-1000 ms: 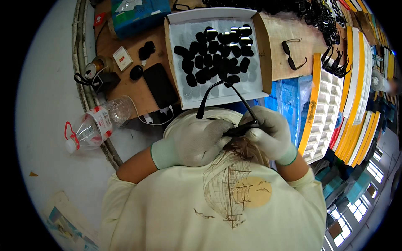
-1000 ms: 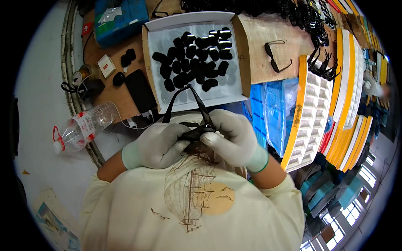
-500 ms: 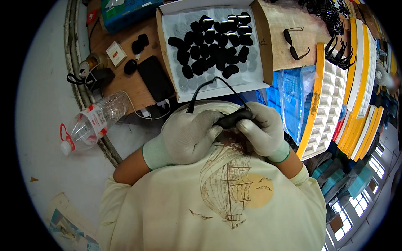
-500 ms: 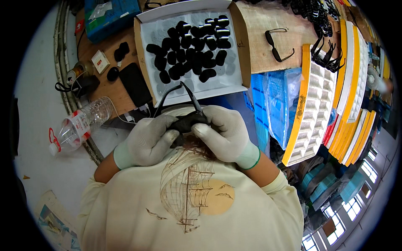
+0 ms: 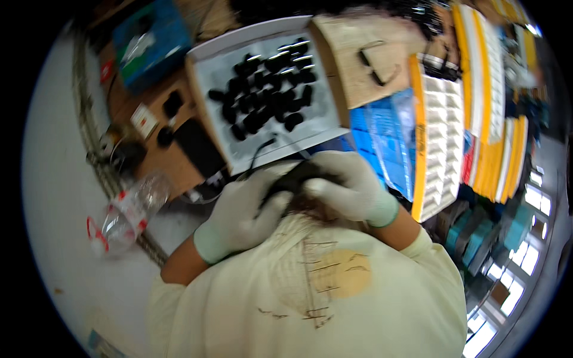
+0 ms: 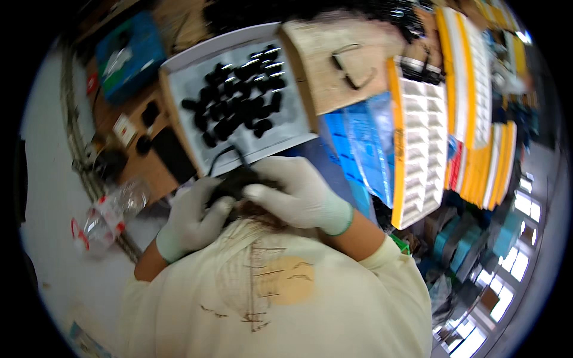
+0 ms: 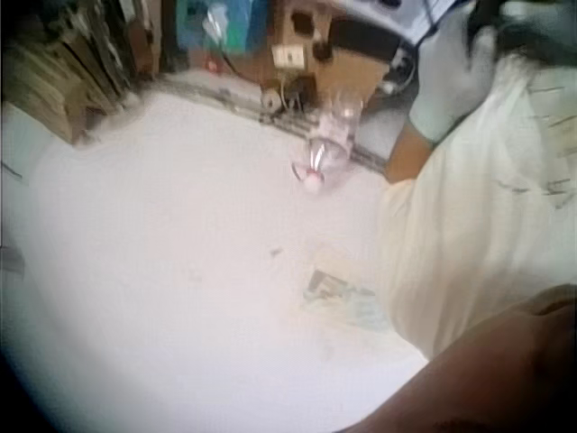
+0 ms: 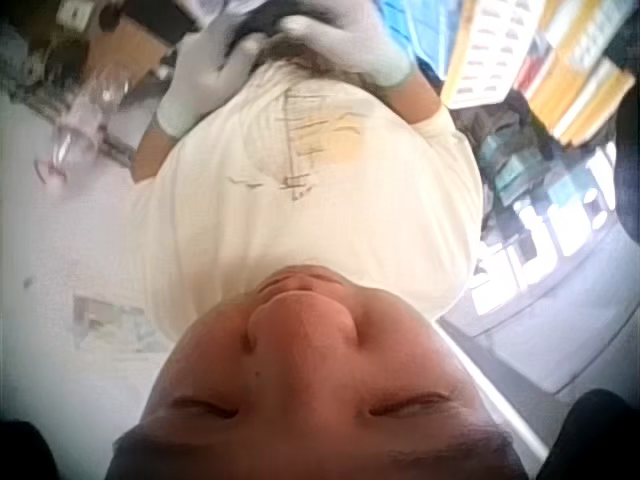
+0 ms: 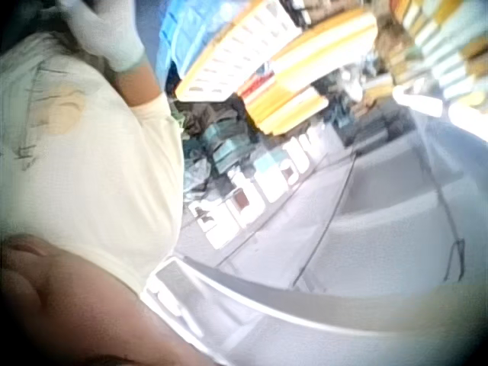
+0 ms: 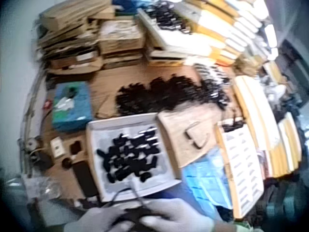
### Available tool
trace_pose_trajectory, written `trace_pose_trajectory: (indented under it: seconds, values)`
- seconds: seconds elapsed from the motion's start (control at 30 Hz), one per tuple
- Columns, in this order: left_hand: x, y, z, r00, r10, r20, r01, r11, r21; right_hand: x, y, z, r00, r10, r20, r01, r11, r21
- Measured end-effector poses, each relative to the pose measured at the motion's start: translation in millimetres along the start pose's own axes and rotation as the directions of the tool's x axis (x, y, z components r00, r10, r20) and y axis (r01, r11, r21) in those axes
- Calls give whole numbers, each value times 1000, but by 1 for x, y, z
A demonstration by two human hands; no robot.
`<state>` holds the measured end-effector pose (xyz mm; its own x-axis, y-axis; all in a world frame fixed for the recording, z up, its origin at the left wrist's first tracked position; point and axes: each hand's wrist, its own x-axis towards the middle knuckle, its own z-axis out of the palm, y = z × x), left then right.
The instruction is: The person picks small black rubber pieces from a tray and attaches them to black plastic frames, then places the assembled units into a white foam tray. The process repeats with multiple units.
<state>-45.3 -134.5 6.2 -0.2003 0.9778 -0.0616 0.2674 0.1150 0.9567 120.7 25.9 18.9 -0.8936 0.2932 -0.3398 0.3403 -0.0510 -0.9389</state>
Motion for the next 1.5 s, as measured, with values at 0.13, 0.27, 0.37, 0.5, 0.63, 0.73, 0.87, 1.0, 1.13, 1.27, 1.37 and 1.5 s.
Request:
trace_pose_trajectory:
  seconds: [0.13,0.27,0.37,0.5,0.63,0.73,0.87,1.0,1.13,1.27,1.37,1.5]
  values:
    - [4,-3,11,998,41,-36,-38,995,95,-3,2,0,988,119,-103,-123,992,-36]
    - [10,-1,24,995,57,-85,-45,989,138,-4,4,-1,983,45,-178,-59,995,-77]
    - [15,2,32,989,72,-129,-54,989,138,-8,5,-4,970,-75,-232,41,989,-144]
    - [25,3,48,979,88,-186,-62,988,138,-12,6,-18,948,-190,-254,145,972,-184]
    - [46,14,57,986,49,-161,-20,984,177,-16,11,-53,962,-209,-177,165,959,-232]
    - [70,23,65,996,-17,-86,37,971,236,-23,17,-86,961,-227,-160,176,942,-285]
    - [106,44,96,991,-92,-98,108,978,181,-41,36,-148,945,-177,-277,115,967,-227]
    - [142,55,128,986,-58,-155,94,966,240,-47,108,-235,802,-101,-588,-115,941,-317]
    - [162,50,159,949,-256,-187,287,944,162,-51,185,-369,472,-88,-877,-370,883,-288]
    - [178,59,179,920,-347,-182,377,911,170,-42,233,-507,293,-161,-942,-475,831,-289]
    - [188,63,192,914,-362,-181,396,893,214,-15,236,-566,260,-217,-941,-667,664,-337]
    - [202,79,205,911,-346,-225,399,878,264,6,233,-594,238,-87,-967,-730,640,-237]
